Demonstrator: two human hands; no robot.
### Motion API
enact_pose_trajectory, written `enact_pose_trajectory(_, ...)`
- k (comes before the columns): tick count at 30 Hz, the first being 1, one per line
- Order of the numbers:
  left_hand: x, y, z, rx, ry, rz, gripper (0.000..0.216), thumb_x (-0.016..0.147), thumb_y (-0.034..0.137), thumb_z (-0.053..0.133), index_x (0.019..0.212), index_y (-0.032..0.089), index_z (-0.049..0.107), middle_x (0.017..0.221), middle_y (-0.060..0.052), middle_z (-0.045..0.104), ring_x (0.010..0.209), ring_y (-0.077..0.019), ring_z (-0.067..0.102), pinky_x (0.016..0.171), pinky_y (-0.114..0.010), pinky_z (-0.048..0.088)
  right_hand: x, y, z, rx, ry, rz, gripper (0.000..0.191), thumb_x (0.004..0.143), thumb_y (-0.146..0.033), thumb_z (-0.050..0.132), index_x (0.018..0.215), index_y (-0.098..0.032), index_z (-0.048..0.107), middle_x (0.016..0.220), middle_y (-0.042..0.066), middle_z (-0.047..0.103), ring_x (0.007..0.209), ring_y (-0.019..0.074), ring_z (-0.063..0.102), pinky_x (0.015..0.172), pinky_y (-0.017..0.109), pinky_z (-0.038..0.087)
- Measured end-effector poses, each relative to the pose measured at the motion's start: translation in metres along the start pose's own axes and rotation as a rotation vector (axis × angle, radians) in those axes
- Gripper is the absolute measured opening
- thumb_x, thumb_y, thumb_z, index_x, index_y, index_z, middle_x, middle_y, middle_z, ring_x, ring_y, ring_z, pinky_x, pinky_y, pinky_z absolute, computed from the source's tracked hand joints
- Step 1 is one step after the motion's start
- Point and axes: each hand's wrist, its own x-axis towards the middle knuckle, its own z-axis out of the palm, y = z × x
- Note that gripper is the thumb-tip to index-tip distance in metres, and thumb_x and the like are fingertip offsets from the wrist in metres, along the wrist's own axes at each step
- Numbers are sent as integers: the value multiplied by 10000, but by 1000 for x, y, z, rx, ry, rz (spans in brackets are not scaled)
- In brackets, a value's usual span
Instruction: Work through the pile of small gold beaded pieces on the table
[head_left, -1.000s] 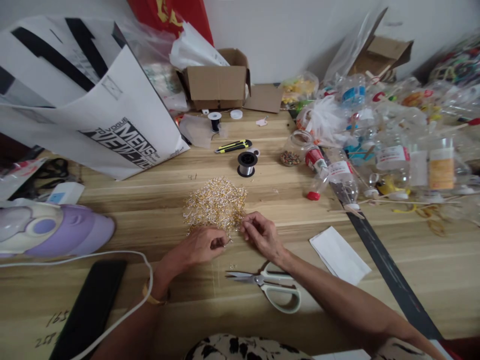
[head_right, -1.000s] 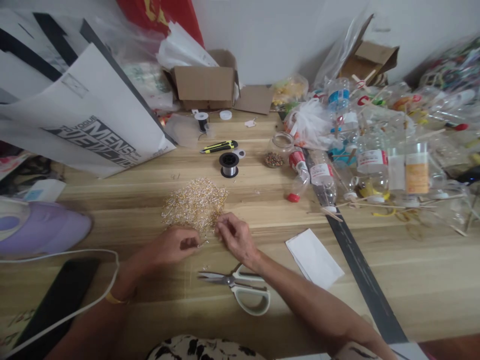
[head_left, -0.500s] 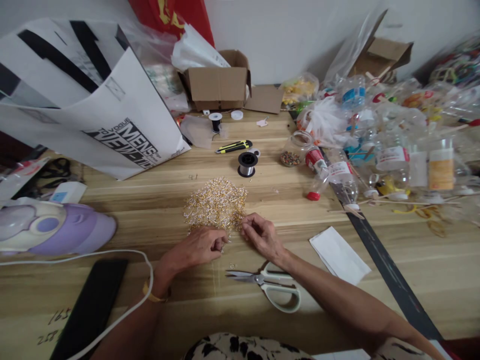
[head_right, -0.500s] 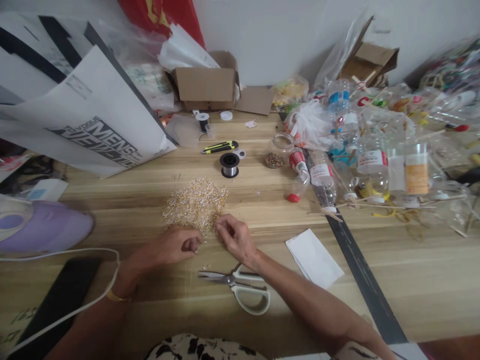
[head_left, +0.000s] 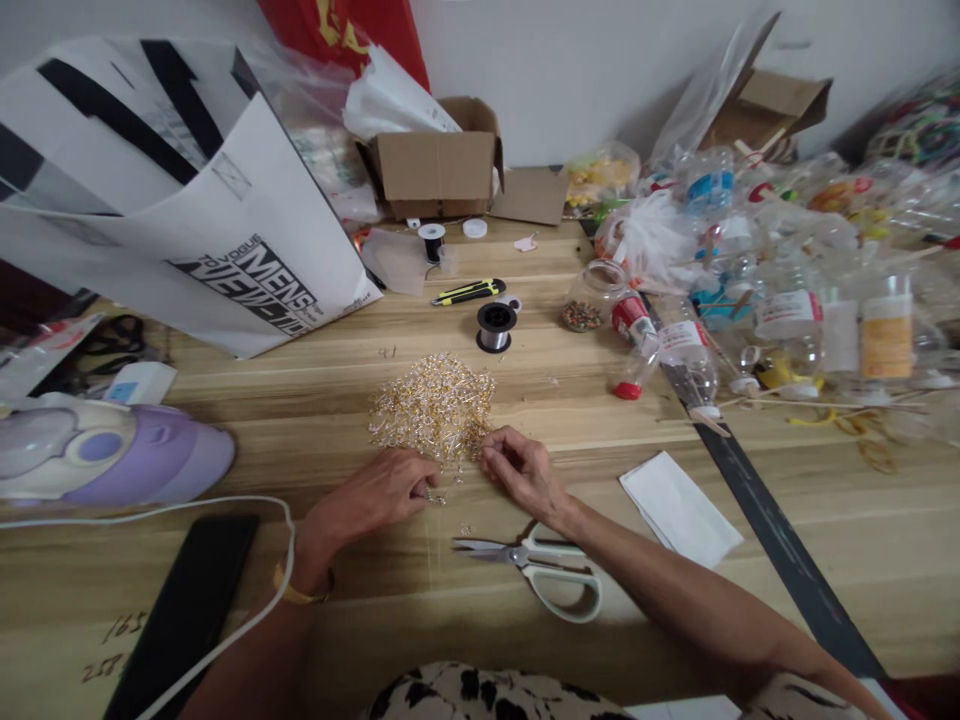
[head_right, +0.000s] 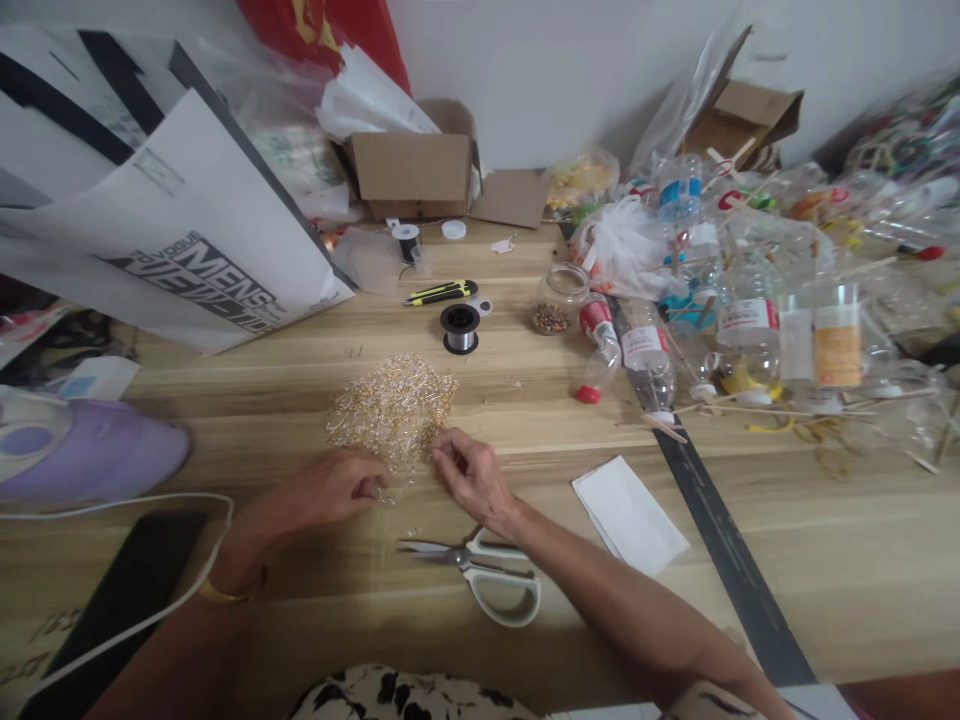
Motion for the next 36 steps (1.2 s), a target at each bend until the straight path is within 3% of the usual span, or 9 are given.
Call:
enact_pose_trajectory(16, -10, -15, -9, 21, 16, -38, 108, 689, 83, 499, 625, 164, 529, 685, -6, 548, 675, -147, 498, 636, -248, 347, 1, 5, 2, -16, -3, 6, 207, 895, -354, 491, 828, -168, 551, 613, -15, 524, 536, 106, 459, 503, 218, 357)
enact_pose_trajectory(23, -10, -6, -15, 44, 13, -43, 117, 725, 134, 502, 632, 166, 566, 690, -14, 588, 678, -149, 515, 633, -247, 360, 1, 2, 2, -2, -6, -3, 191, 892, -331, 492, 816, -167, 552, 619, -16, 512, 547, 106, 448, 505, 217, 350)
enact_pose_trajectory(36, 15, 5, 15, 32, 159, 47, 162, 812, 123, 502, 726, 163, 634, 750, -35, 623, 732, -163, 551, 686, -265, 380, 4, -4, -1, -121, 7, -130, 152, 887, -272, 508, 803, -176, 590, 725, 28, 532, 657, 145, 494, 600, 254, 393)
